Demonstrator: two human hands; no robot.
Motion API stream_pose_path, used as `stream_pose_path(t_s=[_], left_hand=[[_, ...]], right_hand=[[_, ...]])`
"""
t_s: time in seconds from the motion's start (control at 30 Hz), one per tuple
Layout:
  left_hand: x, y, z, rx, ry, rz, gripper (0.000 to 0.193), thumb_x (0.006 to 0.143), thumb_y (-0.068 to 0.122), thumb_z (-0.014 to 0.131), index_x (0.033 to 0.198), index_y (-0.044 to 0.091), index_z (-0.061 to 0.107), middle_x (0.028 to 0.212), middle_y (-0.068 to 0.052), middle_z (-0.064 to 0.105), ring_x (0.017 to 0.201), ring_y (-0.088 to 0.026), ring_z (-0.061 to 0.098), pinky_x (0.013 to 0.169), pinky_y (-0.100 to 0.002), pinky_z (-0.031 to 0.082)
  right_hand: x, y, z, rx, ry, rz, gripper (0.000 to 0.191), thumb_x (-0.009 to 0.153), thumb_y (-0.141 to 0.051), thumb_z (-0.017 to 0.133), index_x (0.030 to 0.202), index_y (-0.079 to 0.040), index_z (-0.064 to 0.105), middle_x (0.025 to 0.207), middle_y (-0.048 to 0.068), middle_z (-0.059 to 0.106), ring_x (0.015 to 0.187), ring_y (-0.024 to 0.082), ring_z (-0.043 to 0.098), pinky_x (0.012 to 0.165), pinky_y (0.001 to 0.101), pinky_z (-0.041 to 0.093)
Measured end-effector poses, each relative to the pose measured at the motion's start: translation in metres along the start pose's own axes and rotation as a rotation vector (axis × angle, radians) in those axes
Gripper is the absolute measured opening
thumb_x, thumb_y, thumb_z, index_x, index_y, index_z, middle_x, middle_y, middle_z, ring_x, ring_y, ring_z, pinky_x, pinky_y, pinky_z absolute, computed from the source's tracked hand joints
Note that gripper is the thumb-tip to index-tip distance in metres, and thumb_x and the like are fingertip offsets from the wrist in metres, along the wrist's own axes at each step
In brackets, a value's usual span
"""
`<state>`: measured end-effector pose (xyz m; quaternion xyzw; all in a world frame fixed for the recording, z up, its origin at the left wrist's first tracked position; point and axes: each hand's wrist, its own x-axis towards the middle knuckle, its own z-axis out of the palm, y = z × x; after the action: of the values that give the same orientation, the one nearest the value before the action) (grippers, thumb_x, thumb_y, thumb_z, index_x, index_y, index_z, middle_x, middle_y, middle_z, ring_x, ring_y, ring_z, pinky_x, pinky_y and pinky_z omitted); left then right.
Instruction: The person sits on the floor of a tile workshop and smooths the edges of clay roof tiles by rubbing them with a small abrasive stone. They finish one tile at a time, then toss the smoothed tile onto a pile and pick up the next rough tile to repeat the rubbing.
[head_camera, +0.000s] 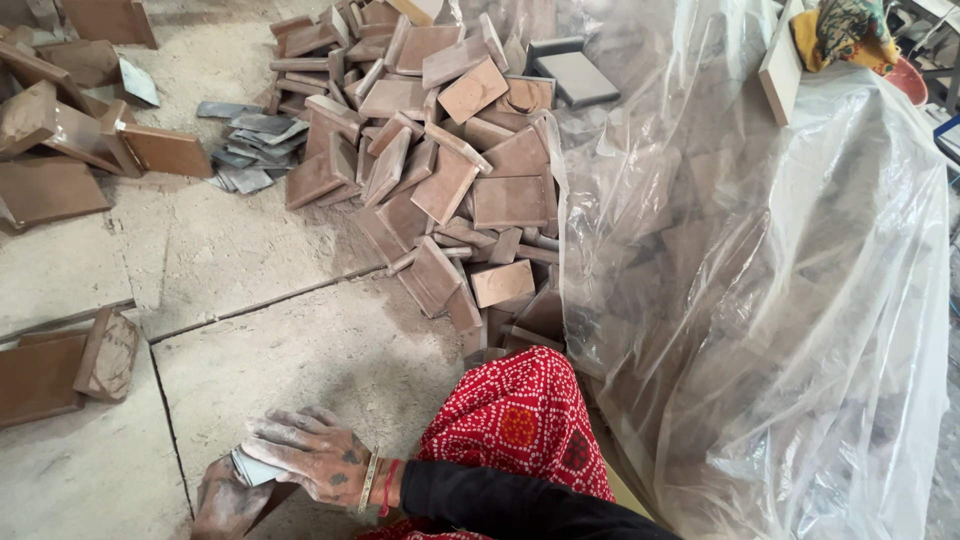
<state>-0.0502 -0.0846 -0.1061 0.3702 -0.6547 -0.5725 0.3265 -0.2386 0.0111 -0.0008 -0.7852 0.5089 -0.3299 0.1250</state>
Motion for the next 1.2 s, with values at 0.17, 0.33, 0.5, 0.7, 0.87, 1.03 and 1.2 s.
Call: stream_pose_path(t_s=[0.17,0.33,0.5,0.7,0.87,1.03,1.2], left_hand=[[-0.002,-0.003,0.004,0.161,-0.015,0.028,0.046,0.071,0.007,0.077,0.115,0.002,0.065,0.104,-0.012,0.073,0.095,-0.022,0.071,0.078,-0.038,0.058],[-0.004,0.0,0.0,0.35,-0.044,0.113,0.05,0.066,0.011,0.08,0.113,0.004,0.065,0.102,-0.011,0.072,0.093,-0.022,0.072,0.077,-0.039,0.058],[0.003,0.02,-0.009,-0.991,0.021,-0.255,0.033,0.084,0.005,0.072,0.114,-0.009,0.066,0.109,-0.017,0.072,0.096,-0.024,0.072,0.088,-0.04,0.061],[0.006,0.021,0.002,0.412,0.027,-0.152,0.038,0.075,0.0,0.079,0.112,0.006,0.073,0.104,-0.009,0.08,0.089,-0.016,0.076,0.08,-0.028,0.062],[-0.01,0.01,0.011,0.524,-0.001,0.321,0.058,0.074,0.016,0.082,0.125,0.003,0.06,0.115,-0.013,0.069,0.1,-0.021,0.067,0.083,-0.034,0.055],[-0.005,0.028,-0.004,0.222,0.02,-0.03,0.053,0.074,0.018,0.085,0.12,0.002,0.064,0.112,-0.013,0.071,0.097,-0.021,0.069,0.082,-0.035,0.055],[-0.012,0.022,-0.003,0.224,0.038,-0.033,0.049,0.075,0.02,0.087,0.116,0.001,0.068,0.11,-0.013,0.073,0.095,-0.021,0.07,0.081,-0.035,0.056]], right_hand=[[0.002,-0.013,0.004,-0.022,-0.006,0.014,0.059,0.109,-0.041,0.05,0.165,-0.026,0.038,0.168,0.002,0.039,0.16,0.03,0.037,0.133,0.0558,0.03],[0.011,-0.009,0.016,-0.001,-0.003,-0.061,0.06,0.108,-0.038,0.049,0.165,-0.025,0.034,0.171,0.004,0.036,0.162,0.03,0.033,0.136,0.0564,0.026],[0.013,0.015,0.014,-0.243,-0.029,-0.109,0.06,0.104,-0.035,0.053,0.161,-0.023,0.037,0.171,0.005,0.039,0.162,0.028,0.034,0.138,0.0577,0.026],[0.001,0.011,0.015,-0.152,0.045,-0.027,0.062,0.105,-0.031,0.052,0.164,-0.018,0.036,0.171,0.007,0.04,0.16,0.031,0.039,0.135,0.057,0.028],[0.013,0.002,0.037,-0.04,-0.001,-0.093,0.06,0.107,-0.027,0.052,0.165,-0.021,0.035,0.167,0.005,0.043,0.155,0.028,0.043,0.131,0.0507,0.035],[0.021,0.023,0.027,-0.159,0.015,-0.128,0.063,0.101,-0.024,0.058,0.159,-0.016,0.036,0.166,0.013,0.041,0.152,0.031,0.044,0.129,0.0536,0.034],[0.0,0.023,0.015,-0.105,0.07,-0.077,0.057,0.097,-0.019,0.062,0.149,-0.003,0.047,0.16,0.023,0.044,0.153,0.037,0.04,0.127,0.0527,0.033]])
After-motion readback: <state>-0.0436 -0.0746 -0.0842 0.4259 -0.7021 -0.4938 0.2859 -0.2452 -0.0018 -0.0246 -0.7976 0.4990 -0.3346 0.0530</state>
